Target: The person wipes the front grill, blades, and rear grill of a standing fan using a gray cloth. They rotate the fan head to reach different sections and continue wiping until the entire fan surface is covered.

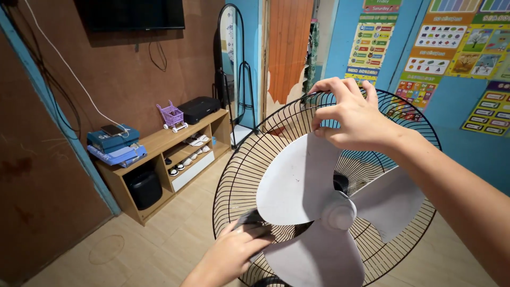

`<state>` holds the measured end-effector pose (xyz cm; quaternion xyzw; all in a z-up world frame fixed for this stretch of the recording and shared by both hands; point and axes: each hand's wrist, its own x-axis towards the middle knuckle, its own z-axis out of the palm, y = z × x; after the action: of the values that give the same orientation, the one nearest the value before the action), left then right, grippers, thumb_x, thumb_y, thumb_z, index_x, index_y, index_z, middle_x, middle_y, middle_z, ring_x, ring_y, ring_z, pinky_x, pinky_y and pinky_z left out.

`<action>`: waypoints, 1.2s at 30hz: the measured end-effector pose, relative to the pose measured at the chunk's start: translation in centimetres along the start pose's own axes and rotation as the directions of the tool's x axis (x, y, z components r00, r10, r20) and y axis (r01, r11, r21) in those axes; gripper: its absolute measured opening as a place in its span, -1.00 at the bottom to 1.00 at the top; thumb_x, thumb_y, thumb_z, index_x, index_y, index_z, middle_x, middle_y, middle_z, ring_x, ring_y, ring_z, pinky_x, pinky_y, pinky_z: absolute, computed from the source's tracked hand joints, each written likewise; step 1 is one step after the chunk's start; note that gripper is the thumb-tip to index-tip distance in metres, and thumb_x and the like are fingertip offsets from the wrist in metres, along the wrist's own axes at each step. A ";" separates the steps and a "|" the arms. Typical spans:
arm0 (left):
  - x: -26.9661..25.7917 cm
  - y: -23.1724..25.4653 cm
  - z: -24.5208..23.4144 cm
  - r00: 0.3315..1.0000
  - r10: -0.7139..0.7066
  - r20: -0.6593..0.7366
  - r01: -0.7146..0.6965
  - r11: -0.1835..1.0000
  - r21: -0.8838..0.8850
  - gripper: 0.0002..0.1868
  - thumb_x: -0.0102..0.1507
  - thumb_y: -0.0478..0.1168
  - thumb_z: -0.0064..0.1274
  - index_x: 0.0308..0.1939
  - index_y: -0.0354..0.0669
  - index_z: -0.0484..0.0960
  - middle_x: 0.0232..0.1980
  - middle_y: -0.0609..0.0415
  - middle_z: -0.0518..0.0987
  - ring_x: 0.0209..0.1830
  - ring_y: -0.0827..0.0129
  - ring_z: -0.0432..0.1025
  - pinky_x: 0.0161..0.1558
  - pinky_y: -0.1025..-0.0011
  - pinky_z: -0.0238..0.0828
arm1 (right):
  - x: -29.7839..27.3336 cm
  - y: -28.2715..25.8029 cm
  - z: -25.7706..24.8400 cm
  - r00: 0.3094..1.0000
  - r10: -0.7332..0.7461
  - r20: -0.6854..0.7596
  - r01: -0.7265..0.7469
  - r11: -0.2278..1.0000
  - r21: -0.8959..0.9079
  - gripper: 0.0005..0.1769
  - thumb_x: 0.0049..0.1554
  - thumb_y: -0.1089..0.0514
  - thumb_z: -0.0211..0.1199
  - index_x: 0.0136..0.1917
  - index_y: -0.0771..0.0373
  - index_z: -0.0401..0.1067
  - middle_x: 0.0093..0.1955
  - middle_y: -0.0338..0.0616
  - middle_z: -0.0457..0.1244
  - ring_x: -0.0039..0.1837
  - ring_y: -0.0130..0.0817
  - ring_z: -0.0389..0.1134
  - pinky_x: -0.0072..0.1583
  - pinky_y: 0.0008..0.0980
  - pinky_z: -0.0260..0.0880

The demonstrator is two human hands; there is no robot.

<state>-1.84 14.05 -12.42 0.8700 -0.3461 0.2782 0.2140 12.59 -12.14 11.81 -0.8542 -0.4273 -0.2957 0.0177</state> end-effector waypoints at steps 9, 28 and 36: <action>1.3 3.4 2.1 0.690 -0.716 -0.108 0.469 0.556 -0.687 -0.47 0.11 -0.47 0.10 0.19 -0.20 0.52 -0.03 -0.01 0.76 -0.03 0.41 0.66 0.02 0.46 0.51 | -4.5 -2.9 1.3 0.917 0.011 -0.398 -0.004 1.000 0.019 -0.63 -0.11 0.17 0.49 0.01 -0.03 0.57 0.47 -0.03 0.08 0.53 0.06 0.03 0.36 0.34 0.04; -1.0 7.0 6.6 0.713 -0.651 0.261 0.228 -0.137 -0.964 -0.51 0.29 -0.15 0.00 0.26 -0.28 0.51 0.26 0.08 0.44 0.33 0.38 0.35 0.31 0.42 0.23 | -18.4 -20.0 18.8 0.508 0.715 0.480 -0.297 -0.377 0.877 -0.57 0.06 0.31 0.33 0.23 0.36 0.50 0.03 -0.10 0.43 0.04 -0.36 0.44 0.07 -0.32 0.49; 1.1 8.7 -1.0 0.674 -0.589 -0.446 0.649 0.760 -0.022 -0.51 0.05 0.07 0.31 0.03 0.05 0.69 0.30 -0.05 0.30 0.31 -0.01 0.17 0.14 -0.08 0.21 | -18.7 -20.7 18.7 0.436 0.677 0.593 0.009 -0.662 0.749 -0.66 0.17 0.32 0.24 0.22 0.43 0.42 0.01 -0.09 0.35 -0.02 -0.38 0.37 -0.02 -0.34 0.44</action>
<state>-7.81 8.24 -9.37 0.8651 0.0455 0.3954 0.3051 -2.19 -7.19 -17.93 -0.4225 0.0393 0.0475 0.9042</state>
